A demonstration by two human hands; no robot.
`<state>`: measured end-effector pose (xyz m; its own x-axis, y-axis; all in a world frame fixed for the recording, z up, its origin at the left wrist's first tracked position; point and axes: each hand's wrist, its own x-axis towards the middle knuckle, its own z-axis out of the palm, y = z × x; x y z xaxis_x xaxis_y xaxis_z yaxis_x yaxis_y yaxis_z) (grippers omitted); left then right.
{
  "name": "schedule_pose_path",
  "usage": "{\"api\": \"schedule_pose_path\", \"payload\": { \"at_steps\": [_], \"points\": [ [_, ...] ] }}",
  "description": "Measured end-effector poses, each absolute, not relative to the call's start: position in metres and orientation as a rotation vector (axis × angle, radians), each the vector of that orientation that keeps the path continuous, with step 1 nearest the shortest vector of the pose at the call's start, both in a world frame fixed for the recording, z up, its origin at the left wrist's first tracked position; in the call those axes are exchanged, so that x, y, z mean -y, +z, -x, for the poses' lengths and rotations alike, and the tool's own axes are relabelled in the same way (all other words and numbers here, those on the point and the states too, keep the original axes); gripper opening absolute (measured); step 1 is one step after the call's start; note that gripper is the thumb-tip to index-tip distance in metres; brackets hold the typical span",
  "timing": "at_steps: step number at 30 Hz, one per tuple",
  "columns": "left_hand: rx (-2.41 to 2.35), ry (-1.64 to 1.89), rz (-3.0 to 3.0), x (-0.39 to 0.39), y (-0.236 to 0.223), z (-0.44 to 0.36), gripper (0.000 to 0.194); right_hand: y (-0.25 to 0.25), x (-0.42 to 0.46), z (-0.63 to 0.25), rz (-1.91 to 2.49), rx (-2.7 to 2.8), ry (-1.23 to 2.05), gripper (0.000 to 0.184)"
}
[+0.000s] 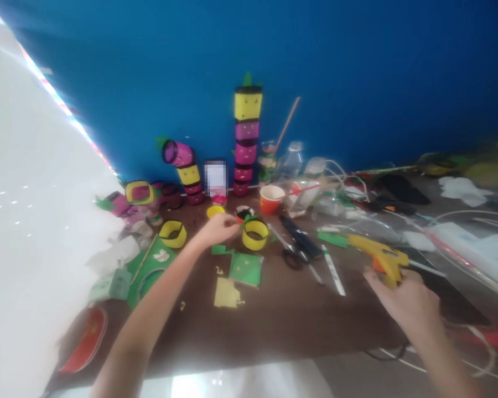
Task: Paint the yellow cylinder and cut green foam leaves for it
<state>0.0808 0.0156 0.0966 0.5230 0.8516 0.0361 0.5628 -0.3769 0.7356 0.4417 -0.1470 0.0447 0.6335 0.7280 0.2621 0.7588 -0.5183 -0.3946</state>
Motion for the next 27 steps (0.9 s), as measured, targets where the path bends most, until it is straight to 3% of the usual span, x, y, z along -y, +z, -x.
{"api": "schedule_pose_path", "payload": {
  "at_steps": [3,13,27],
  "points": [
    [-1.082,0.541,-2.227,-0.014,0.089,-0.084,0.02,0.058,0.159,-0.42,2.503,0.987,0.123,0.035],
    [-1.082,0.628,-2.295,-0.012,0.074,-0.087,0.022,0.056,0.166,-0.338,2.189,1.055,0.232,0.043],
    [-1.097,0.545,-2.223,0.004,0.089,-0.089,0.024,0.057,0.157,-0.296,2.086,1.235,0.134,0.043]
  ]
}}
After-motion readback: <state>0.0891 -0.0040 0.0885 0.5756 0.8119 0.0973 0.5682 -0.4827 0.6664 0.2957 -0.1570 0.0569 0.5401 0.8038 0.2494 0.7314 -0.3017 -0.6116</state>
